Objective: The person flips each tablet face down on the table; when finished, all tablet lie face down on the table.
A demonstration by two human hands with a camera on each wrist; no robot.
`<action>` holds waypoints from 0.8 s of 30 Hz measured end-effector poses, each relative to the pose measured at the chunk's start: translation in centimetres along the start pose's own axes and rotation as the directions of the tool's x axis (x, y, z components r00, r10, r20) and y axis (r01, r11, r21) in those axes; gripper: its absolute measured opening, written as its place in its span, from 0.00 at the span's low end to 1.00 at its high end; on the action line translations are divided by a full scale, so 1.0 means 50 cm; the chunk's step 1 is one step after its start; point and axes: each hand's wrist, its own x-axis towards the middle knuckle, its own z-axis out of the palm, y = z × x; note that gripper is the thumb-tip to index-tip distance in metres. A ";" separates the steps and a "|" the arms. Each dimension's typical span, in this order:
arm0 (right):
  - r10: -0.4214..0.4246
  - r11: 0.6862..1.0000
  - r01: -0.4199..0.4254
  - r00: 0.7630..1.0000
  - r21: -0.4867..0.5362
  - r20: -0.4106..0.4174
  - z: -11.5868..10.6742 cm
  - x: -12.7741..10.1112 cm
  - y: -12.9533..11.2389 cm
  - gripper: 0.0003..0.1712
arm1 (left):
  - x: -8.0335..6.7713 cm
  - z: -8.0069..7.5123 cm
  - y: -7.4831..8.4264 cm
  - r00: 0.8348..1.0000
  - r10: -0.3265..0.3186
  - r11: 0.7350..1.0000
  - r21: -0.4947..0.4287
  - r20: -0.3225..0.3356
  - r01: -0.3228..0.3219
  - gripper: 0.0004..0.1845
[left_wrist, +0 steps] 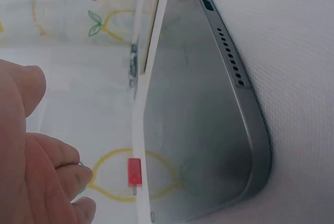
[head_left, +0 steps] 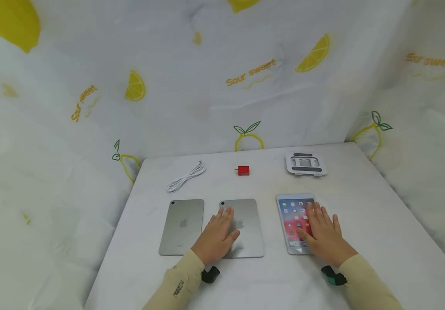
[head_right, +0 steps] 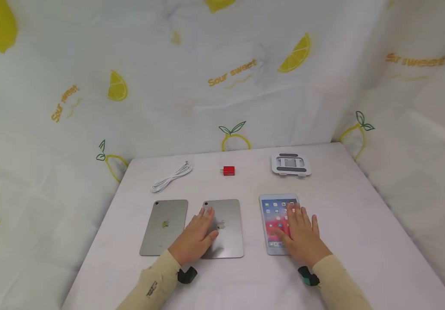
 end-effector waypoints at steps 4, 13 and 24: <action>0.045 0.999 -0.045 0.999 0.010 0.001 -0.009 -0.017 0.025 0.58 | 0.010 0.008 0.015 0.999 0.040 0.999 0.005 0.014 -0.040 0.38; 0.089 0.996 -0.089 0.996 0.019 0.002 -0.009 -0.040 0.050 0.57 | 0.020 0.025 0.053 0.991 0.109 0.994 -0.012 0.072 -0.109 0.38; 0.124 0.992 -0.123 0.992 0.014 -0.023 -0.012 -0.060 0.056 0.56 | 0.062 0.052 0.090 0.974 0.117 0.988 0.081 0.195 -0.135 0.39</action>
